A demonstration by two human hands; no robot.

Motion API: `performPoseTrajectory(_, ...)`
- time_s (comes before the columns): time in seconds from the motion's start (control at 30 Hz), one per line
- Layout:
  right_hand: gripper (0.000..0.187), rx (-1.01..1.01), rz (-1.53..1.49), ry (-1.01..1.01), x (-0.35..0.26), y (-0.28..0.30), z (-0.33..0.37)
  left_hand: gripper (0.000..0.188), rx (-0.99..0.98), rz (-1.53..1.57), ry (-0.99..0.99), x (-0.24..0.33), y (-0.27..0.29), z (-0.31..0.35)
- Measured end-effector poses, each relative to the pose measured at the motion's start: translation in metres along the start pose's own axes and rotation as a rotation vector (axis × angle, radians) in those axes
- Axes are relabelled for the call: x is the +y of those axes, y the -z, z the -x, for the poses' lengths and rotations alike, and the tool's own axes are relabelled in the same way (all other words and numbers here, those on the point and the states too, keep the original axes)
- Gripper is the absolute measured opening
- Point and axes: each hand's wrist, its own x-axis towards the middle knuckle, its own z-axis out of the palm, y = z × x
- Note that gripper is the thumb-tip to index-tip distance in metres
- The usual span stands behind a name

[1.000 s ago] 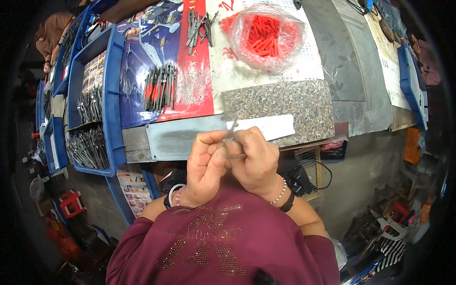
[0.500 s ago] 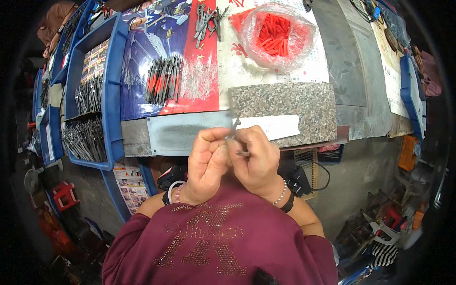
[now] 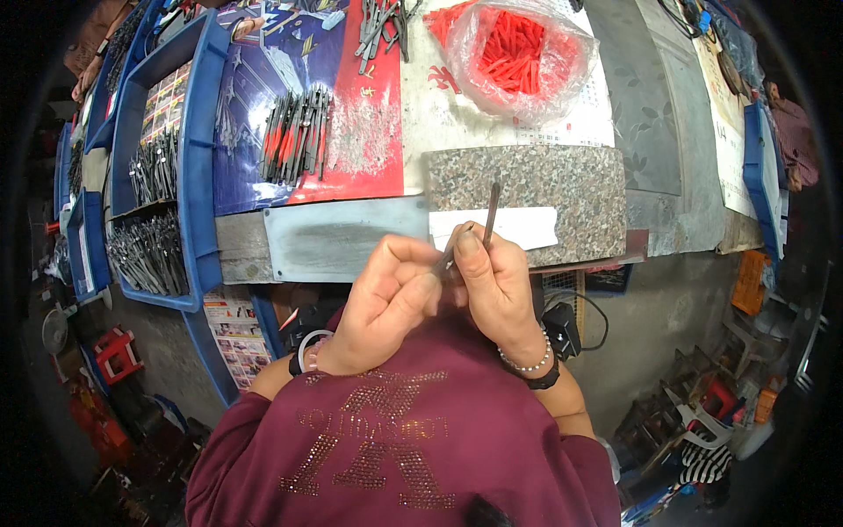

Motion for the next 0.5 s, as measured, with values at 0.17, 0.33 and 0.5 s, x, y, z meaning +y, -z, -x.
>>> performPoseTrajectory(0.17,0.042,-0.011,-0.121,0.038,0.007,-0.002,0.002,0.014,-0.040,0.179,0.107,0.007,0.003,0.000)
performPoseTrajectory(0.33,0.045,0.006,0.095,0.071,0.004,0.000,0.003,0.012,-0.024,0.184,0.082,0.008,-0.002,0.001)
performPoseTrajectory(0.5,0.031,-0.050,0.305,0.301,-0.001,0.001,0.005,0.009,-0.084,0.126,0.099,0.010,0.005,0.011)
